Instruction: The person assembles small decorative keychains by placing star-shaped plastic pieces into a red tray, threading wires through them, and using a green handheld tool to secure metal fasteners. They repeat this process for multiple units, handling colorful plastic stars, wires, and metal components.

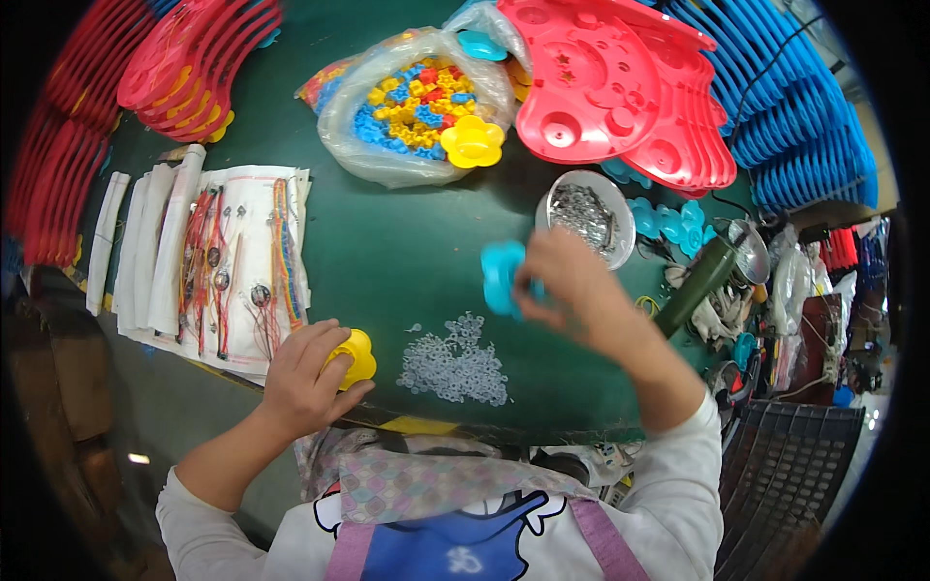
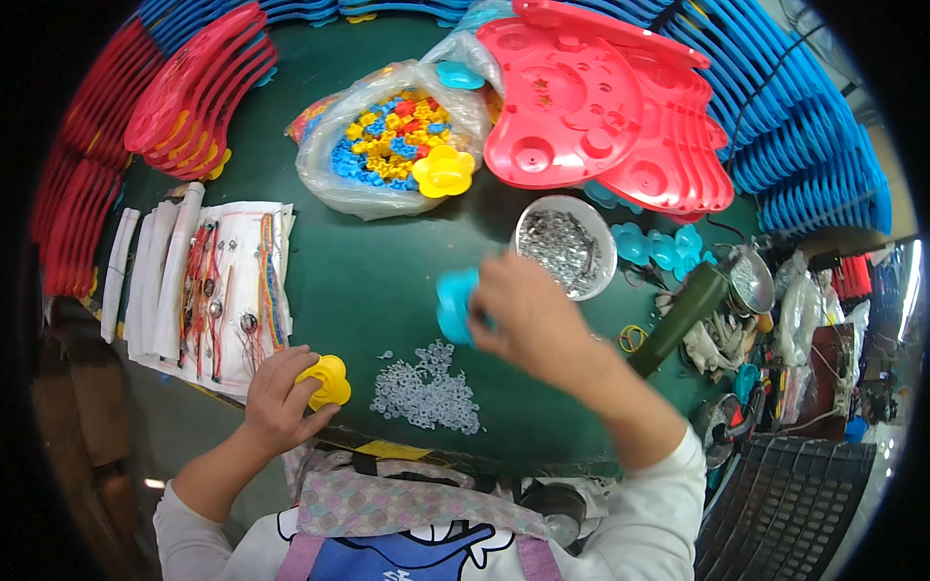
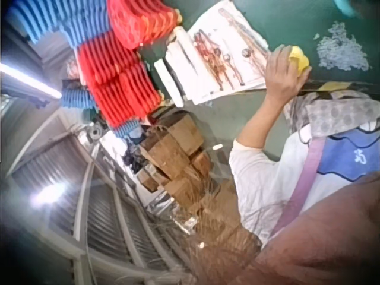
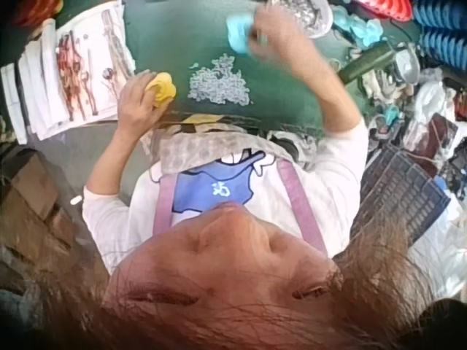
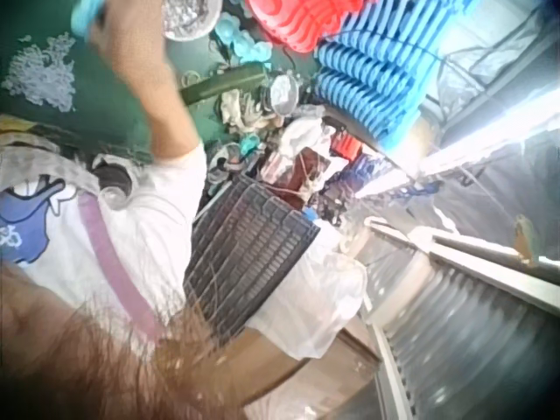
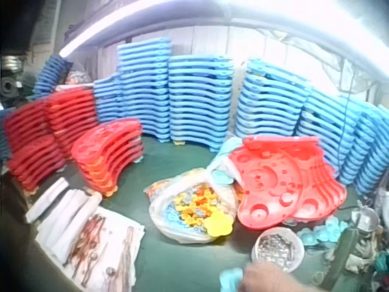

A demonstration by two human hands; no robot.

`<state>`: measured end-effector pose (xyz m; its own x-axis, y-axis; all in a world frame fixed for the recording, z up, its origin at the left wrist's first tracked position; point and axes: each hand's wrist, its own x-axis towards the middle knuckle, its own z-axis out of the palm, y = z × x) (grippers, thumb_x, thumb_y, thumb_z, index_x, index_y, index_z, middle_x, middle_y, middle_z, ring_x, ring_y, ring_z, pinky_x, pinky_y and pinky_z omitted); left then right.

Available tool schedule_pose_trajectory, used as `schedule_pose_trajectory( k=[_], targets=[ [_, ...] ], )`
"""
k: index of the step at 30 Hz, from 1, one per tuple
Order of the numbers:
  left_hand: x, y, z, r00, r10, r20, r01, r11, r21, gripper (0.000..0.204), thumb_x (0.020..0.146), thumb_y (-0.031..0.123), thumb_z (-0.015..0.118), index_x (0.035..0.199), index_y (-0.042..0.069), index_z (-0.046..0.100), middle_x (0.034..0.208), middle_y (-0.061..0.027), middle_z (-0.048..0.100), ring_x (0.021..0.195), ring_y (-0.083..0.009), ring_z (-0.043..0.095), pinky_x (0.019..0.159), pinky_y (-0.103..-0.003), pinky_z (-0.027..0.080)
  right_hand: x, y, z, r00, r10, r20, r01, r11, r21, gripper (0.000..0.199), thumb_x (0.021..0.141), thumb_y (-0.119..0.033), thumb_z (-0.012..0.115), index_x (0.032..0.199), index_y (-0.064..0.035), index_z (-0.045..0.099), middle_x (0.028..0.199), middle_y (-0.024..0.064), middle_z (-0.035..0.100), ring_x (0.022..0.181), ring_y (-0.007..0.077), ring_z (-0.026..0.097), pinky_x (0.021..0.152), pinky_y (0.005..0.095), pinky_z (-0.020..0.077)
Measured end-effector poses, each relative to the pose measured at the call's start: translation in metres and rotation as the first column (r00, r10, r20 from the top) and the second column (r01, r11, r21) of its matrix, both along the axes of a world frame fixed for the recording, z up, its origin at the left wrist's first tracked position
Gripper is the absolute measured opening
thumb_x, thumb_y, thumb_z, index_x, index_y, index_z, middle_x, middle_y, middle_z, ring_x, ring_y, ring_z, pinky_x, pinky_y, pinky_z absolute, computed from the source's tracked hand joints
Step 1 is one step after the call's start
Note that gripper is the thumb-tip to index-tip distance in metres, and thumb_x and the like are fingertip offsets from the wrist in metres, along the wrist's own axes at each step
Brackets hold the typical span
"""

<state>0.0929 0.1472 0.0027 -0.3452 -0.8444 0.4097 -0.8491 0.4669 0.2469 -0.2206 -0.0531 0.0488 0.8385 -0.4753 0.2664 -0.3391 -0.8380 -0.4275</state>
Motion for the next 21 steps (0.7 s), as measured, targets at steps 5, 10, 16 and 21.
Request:
schedule_pose_trajectory(
  k=[5, 10, 16, 21],
  targets=[
    [-0.017, -0.007, -0.017, 0.995, -0.086, -0.056, 0.088, 0.995, 0.039, 0.029, 0.075, 0.01, 0.084, 0.096, 0.003, 0.066, 0.117, -0.0163, 0.065, 0.113, -0.0388, 0.063, 0.092, -0.049, 0.054, -0.055, 0.06, -0.042, 0.96, -0.049, -0.275, 0.051, 0.999, 0.002, 0.025, 0.074, -0.012, 0.079, 0.095, -0.0095, 0.065, 0.095, 0.0103, 0.057, 0.091, 0.0318, 0.058, 0.076, 0.0443, 0.0501],
    [-0.042, -0.015, 0.006, 0.982, -0.12, -0.145, 0.115, 0.992, -0.043, 0.026, 0.076, 0.006, 0.081, 0.097, 0.003, 0.065, 0.113, -0.0148, 0.066, 0.106, -0.0366, 0.065, 0.088, -0.046, 0.054, -0.027, -0.03, -0.022, 0.902, -0.306, 0.305, 0.42, 0.788, -0.451, 0.041, 0.081, -0.012, 0.078, 0.12, -0.0087, 0.064, 0.11, 0.0103, 0.064, 0.087, 0.0308, 0.068, 0.073, 0.0432, 0.057],
    [-0.052, -0.017, 0.017, 0.919, -0.057, -0.391, 0.066, 0.998, 0.009, 0.026, 0.079, 0.004, 0.078, 0.101, 0.001, 0.065, 0.11, -0.0155, 0.066, 0.099, -0.0359, 0.066, 0.085, -0.043, 0.055, -0.028, -0.102, -0.018, 0.776, -0.609, 0.166, 0.623, 0.697, -0.356, 0.029, 0.09, -0.015, 0.073, 0.116, -0.0053, 0.062, 0.111, 0.0151, 0.062, 0.093, 0.0305, 0.065, 0.078, 0.0423, 0.0548],
    [-0.017, 0.002, 0.008, 0.629, 0.247, -0.737, 0.027, 0.94, 0.339, 0.024, 0.093, 0.009, 0.07, 0.114, -0.001, 0.063, 0.121, -0.0171, 0.064, 0.101, -0.0265, 0.067, 0.086, -0.036, 0.056, -0.056, -0.046, 0.025, 0.535, -0.424, 0.731, 0.492, 0.86, 0.138, 0.018, 0.101, -0.018, 0.064, 0.099, -0.0013, 0.057, 0.117, 0.0124, 0.063, 0.096, 0.0204, 0.061, 0.089, 0.0342, 0.0489]
  ],
)
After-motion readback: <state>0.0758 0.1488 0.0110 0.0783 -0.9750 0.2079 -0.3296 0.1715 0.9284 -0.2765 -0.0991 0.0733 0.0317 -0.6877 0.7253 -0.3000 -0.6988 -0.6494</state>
